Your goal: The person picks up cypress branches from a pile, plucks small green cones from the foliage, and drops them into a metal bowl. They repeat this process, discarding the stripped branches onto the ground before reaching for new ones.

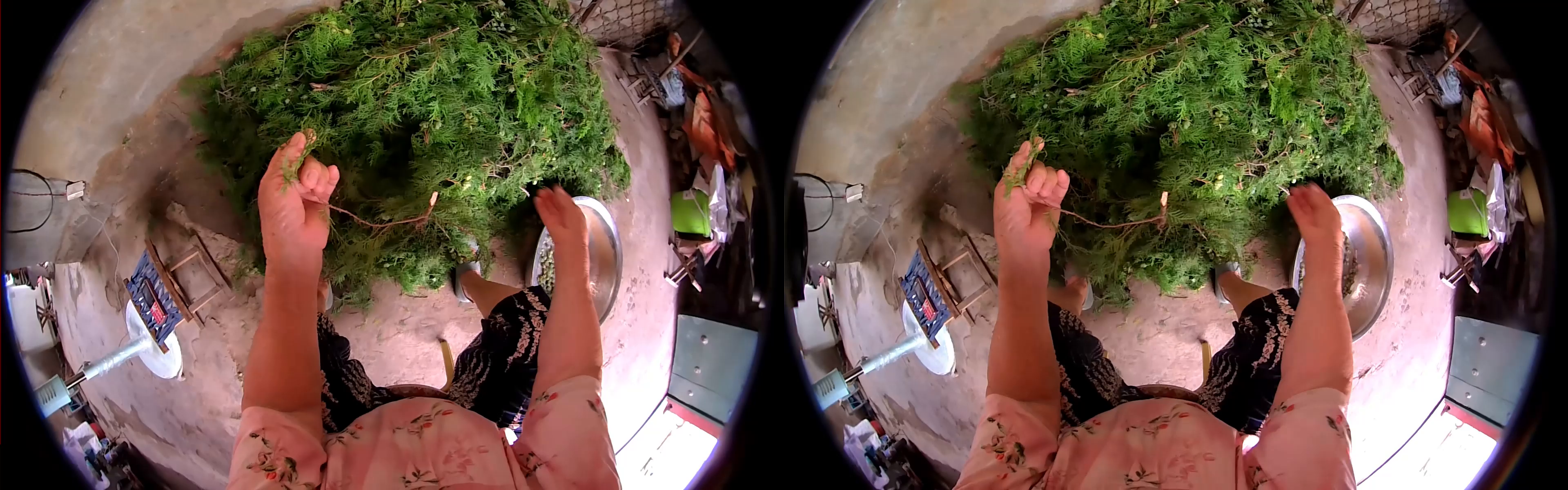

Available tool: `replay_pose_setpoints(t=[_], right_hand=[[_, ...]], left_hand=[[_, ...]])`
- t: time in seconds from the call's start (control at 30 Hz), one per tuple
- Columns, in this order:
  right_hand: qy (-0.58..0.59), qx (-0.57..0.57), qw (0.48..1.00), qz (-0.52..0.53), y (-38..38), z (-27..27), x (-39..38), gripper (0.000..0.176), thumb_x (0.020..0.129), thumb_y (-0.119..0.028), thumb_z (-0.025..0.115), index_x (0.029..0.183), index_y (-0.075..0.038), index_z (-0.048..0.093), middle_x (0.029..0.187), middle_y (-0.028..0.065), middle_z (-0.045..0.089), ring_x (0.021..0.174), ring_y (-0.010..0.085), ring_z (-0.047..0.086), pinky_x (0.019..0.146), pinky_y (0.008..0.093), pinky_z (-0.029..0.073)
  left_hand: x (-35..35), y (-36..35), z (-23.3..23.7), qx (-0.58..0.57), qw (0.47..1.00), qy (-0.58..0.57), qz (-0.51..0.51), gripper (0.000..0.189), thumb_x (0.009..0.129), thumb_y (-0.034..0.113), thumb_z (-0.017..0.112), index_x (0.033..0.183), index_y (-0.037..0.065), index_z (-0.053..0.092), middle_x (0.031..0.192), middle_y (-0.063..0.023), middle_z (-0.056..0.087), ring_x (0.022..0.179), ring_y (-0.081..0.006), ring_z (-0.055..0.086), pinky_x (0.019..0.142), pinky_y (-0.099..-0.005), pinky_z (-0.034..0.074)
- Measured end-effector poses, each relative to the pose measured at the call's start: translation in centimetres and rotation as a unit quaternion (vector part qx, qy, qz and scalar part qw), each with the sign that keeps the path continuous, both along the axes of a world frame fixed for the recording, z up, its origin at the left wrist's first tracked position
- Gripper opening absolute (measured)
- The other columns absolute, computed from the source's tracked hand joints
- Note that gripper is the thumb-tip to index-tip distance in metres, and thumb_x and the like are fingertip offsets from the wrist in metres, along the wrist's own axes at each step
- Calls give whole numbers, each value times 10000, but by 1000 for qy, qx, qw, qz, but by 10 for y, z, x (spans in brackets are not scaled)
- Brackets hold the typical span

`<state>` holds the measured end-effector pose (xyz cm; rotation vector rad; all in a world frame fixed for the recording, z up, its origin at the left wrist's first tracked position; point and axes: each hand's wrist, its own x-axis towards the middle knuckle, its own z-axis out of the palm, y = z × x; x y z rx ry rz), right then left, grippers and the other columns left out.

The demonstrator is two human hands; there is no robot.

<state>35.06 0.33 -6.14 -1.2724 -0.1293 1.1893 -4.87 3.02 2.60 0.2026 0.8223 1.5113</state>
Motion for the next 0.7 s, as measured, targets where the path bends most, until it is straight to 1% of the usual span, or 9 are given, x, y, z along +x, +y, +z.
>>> replay_pose_setpoints(t=[0.1, 0.17, 0.23, 0.37, 0.4, 0.43, 0.5, 0.57, 0.7], right_hand=[[-279, 34, 890, 359, 17, 48, -71, 478, 722, -121, 684, 1162, -22, 525, 964, 95, 600, 884, 189, 580, 797, 332, 491], [-310, 47, 799, 513, 14, 55, -108, 602, 650, -256, 769, 1169, -59, 537, 1074, 117, 583, 986, 208, 544, 888, 333, 447], [-342, 74, 758, 550, 8, 45, -137, 608, 655, -225, 771, 1194, -82, 528, 1093, 86, 579, 993, 188, 529, 904, 322, 416], [-333, 91, 746, 569, 13, 35, -163, 331, 742, -163, 702, 1046, -67, 612, 942, 46, 629, 822, 163, 569, 784, 308, 463], [-360, 59, 726, 583, 16, 38, -165, 224, 774, -139, 671, 976, -49, 637, 873, 40, 643, 758, 152, 576, 735, 297, 475], [-361, 61, 725, 584, 19, 45, -166, 224, 774, -139, 671, 976, -49, 637, 873, 40, 643, 758, 152, 576, 735, 297, 475], [-260, 37, 856, 445, 24, 59, -166, 121, 819, -135, 615, 861, -24, 642, 777, 30, 649, 680, 133, 577, 665, 270, 481], [-186, 98, 905, 370, 27, 74, -163, 132, 833, -143, 608, 883, -24, 639, 776, 55, 646, 695, 100, 575, 643, 229, 463], [-137, 113, 930, 322, 29, 85, -167, 142, 850, -157, 585, 881, -25, 625, 805, 87, 653, 732, 151, 624, 652, 261, 508]], left_hand=[[1, 2, -2, -5, 1000, -2, 15, 97, 882, 161, 524, 899, 73, 562, 504, 26, 378, 479, -117, 384, 671, -305, 475], [4, 1, -1, 11, 1000, 10, -3, 114, 852, 167, 563, 931, 86, 571, 530, 35, 434, 489, -86, 417, 662, -278, 441], [5, 0, -3, 17, 1000, 11, -15, 116, 850, 174, 570, 926, 86, 573, 545, 36, 444, 495, -83, 420, 660, -277, 440], [8, 2, -2, 8, 1000, 11, -23, 129, 852, 206, 585, 900, 87, 579, 591, 47, 460, 525, -83, 452, 653, -275, 437], [6, 2, -7, 40, 998, 44, -34, 208, 856, 247, 583, 976, 78, 568, 717, 8, 535, 671, -121, 538, 737, -298, 431], [8, 2, 1, 41, 998, 44, -32, 208, 856, 247, 583, 976, 78, 568, 717, 8, 535, 671, -121, 538, 737, -298, 431], [15, 1, 21, -7, 989, 146, 21, 310, 861, 292, 574, 1077, 74, 530, 896, -53, 588, 865, -175, 565, 839, -325, 399], [8, 0, 12, 1, 988, 156, 9, 402, 856, 325, 576, 1159, 78, 485, 1048, -108, 581, 971, -209, 549, 899, -339, 364], [7, -3, 13, 4, 982, 187, -10, 414, 888, 296, 510, 1209, 44, 446, 1108, -133, 569, 996, -223, 549, 868, -340, 411]])
